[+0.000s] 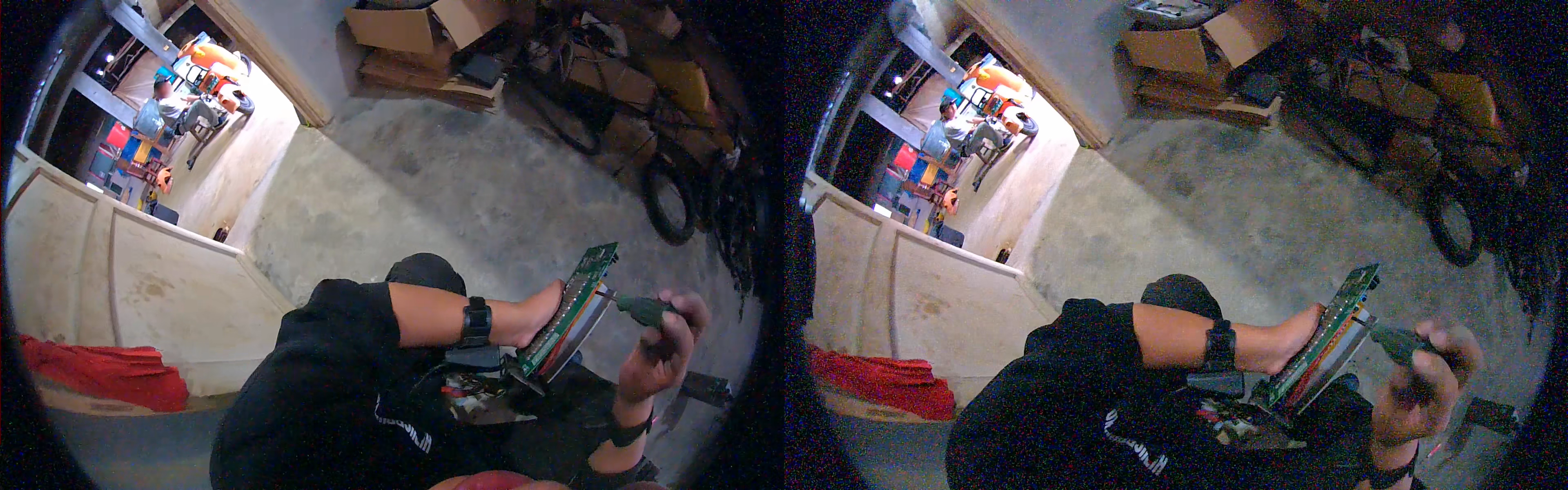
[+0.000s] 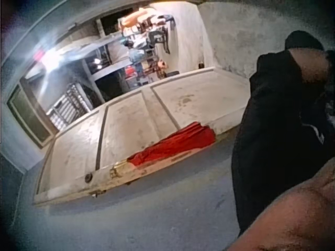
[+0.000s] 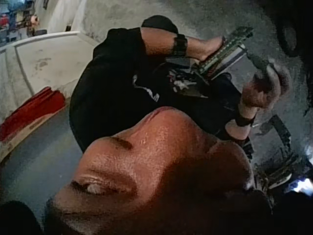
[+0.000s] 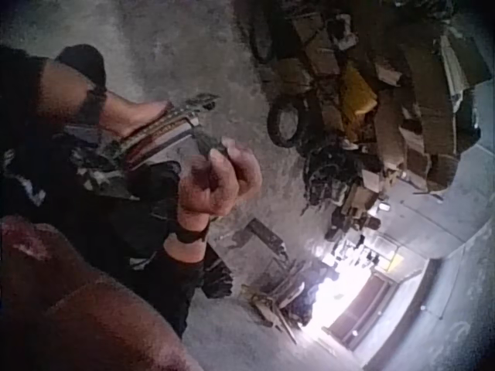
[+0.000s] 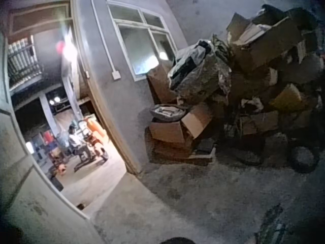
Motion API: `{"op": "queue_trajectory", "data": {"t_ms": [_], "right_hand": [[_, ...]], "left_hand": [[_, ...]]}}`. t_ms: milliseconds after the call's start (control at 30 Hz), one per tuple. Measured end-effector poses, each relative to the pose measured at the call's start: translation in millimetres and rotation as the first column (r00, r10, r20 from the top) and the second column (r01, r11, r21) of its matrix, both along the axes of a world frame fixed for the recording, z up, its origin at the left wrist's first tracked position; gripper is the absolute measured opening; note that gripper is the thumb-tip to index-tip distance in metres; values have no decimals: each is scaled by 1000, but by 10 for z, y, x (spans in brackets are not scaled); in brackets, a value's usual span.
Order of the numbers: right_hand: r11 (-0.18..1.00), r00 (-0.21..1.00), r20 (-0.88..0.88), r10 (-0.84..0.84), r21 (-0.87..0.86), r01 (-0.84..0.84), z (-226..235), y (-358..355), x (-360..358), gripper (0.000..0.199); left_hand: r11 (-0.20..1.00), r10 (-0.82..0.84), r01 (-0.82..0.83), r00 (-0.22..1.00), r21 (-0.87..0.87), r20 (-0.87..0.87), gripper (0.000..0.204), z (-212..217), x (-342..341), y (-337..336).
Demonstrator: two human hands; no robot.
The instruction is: Using a screwdriver to remove a circuit board from a metal controller housing unit.
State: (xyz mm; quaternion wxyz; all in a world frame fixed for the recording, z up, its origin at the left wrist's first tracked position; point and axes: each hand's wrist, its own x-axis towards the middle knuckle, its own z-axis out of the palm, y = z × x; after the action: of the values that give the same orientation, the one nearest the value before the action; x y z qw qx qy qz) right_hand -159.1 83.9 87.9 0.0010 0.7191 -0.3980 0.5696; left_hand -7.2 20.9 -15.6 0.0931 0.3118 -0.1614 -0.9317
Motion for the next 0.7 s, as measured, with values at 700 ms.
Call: {"op": "queue_trajectory", "data": {"t_ms": [700], "right_hand": [[994,995,-23,95,-47,-96,-80,-83,-7,26]], "left_hand": [[1000,-8,7,999,-31,-48,62,-129,30,-67]]}}
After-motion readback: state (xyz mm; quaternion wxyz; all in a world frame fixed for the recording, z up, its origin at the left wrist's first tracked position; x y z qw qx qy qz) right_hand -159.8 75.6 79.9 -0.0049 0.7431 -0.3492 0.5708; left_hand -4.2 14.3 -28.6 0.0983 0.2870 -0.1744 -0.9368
